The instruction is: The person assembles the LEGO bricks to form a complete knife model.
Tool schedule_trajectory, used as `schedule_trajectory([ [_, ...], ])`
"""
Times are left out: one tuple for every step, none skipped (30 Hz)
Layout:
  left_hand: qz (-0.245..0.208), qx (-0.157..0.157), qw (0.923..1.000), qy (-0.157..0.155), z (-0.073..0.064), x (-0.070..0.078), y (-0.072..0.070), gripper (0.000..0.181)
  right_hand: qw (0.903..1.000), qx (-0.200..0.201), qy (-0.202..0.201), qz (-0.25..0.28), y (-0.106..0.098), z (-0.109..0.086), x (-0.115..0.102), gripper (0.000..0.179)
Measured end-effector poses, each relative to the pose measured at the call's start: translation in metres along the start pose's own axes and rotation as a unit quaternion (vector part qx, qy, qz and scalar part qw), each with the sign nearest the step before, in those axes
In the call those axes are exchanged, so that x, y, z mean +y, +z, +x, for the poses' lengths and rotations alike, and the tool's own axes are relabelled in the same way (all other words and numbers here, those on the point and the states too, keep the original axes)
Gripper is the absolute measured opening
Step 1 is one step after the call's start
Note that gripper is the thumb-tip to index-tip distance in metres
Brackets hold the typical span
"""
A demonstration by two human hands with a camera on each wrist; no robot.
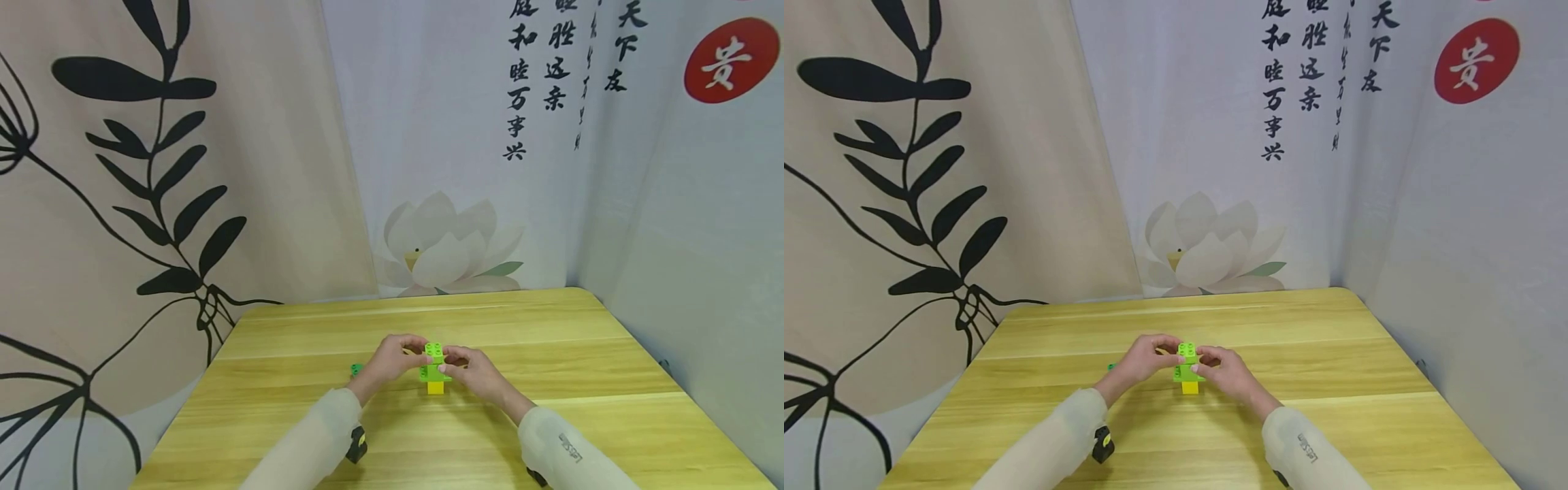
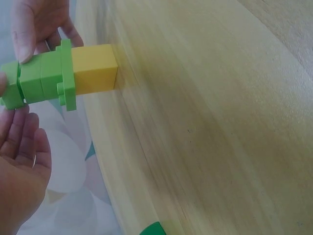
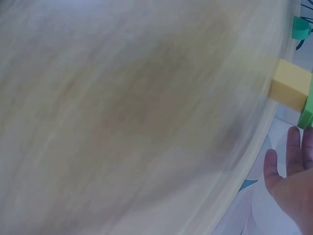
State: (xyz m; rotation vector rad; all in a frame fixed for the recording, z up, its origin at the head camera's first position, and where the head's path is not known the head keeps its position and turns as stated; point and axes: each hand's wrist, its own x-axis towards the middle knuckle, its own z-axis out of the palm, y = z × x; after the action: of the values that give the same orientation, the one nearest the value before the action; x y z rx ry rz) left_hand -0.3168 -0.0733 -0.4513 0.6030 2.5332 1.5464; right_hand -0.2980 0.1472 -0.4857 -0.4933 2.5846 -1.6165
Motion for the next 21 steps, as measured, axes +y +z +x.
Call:
schedule_trajectory([
  [0.0,-0.001,1.0,-0.001,0.0,-0.0004,0.0001,0.027,1.0,0.0,-0.001,-0.001,0.0001,0.0,-0.0001,0.048],
  [0.0,-0.001,1.0,-0.001,0.0002,-0.0006,0.0001,0.027,1.0,0.0,-0.001,-0.001,0.0003,0.0,-0.0002,0.048],
  [-0.001,-0.002,1.0,-0.003,0.0002,-0.0007,0.0002,0.027,1.0,0.0,0.0,0.0,0.0004,-0.0001,-0.0003,0.049],
  [-0.001,-0.002,1.0,-0.004,0.0004,-0.0011,0.0002,0.026,1.0,0.001,0.0,0.0,0.0006,0.0,-0.0003,0.049],
  [-0.001,-0.003,1.0,-0.005,0.0005,-0.0015,0.0002,0.026,1.0,0.0,0.0,0.001,0.0006,-0.0001,-0.0004,0.049],
  [-0.001,-0.003,1.0,-0.005,0.0007,-0.0019,0.0001,0.025,1.0,0.0,0.001,0.002,0.0007,-0.0002,-0.0004,0.05],
  [0.0,-0.004,1.0,-0.006,0.0009,-0.0021,0.0,0.025,1.0,-0.001,0.001,0.002,0.0006,-0.0003,-0.0003,0.05],
  [0.001,-0.006,1.0,-0.006,0.0012,-0.0023,0.0,0.025,1.0,-0.001,0.001,0.002,0.0006,-0.0002,-0.0002,0.05],
  [0.003,-0.007,0.9999,-0.007,0.0014,-0.0026,0.0,0.025,1.0,-0.001,0.001,0.002,0.0006,-0.0003,-0.0001,0.049],
  [0.005,-0.009,0.9999,-0.006,0.0016,-0.0026,-0.0003,0.024,1.0,-0.001,0.0,0.001,0.0006,-0.0002,-0.0001,0.049],
  [0.007,-0.011,0.9999,-0.005,0.0016,-0.0023,-0.0006,0.024,1.0,-0.001,0.0,0.0,0.0006,-0.0002,0.0,0.049],
  [0.008,-0.012,0.9999,-0.004,0.0016,-0.0022,-0.0009,0.024,1.0,-0.002,-0.001,-0.002,0.0006,-0.0001,0.0,0.048],
  [0.008,-0.014,0.9999,-0.003,0.0015,-0.002,-0.0011,0.025,1.0,-0.002,-0.002,-0.004,0.0006,-0.0001,0.0,0.048],
  [0.009,-0.016,0.9998,-0.002,0.0013,-0.0019,-0.0014,0.025,1.0,-0.002,-0.003,-0.004,0.0006,0.0,-0.0001,0.047],
  [0.008,-0.017,0.9998,-0.001,0.0011,-0.0016,-0.0017,0.025,1.0,-0.003,-0.004,-0.005,0.0005,-0.0002,-0.0004,0.047],
  [0.007,-0.018,0.9998,0.001,0.0008,-0.0013,-0.0021,0.026,1.0,-0.004,-0.005,-0.005,0.0002,-0.0004,-0.0009,0.047],
  [0.008,-0.019,0.9998,0.001,0.0006,-0.0011,-0.0024,0.026,1.0,-0.005,-0.004,-0.004,0.0001,-0.0004,-0.0014,0.046],
  [0.008,-0.02,0.9998,0.001,0.0004,-0.001,-0.0027,0.026,1.0,-0.006,-0.003,-0.002,-0.0003,-0.0006,-0.0023,0.046],
  [0.009,-0.02,0.9998,0.002,0.0004,-0.0007,-0.0027,0.026,1.0,-0.007,-0.001,0.001,-0.0009,-0.0007,-0.0031,0.046],
  [0.01,-0.02,0.9998,0.001,0.0004,-0.0006,-0.0027,0.025,1.0,-0.008,0.001,0.004,-0.0015,-0.0008,-0.004,0.046],
  [0.011,-0.02,0.9997,0.001,0.0004,-0.0003,-0.0027,0.025,0.9999,-0.009,0.003,0.005,-0.0023,-0.0009,-0.0048,0.047],
])
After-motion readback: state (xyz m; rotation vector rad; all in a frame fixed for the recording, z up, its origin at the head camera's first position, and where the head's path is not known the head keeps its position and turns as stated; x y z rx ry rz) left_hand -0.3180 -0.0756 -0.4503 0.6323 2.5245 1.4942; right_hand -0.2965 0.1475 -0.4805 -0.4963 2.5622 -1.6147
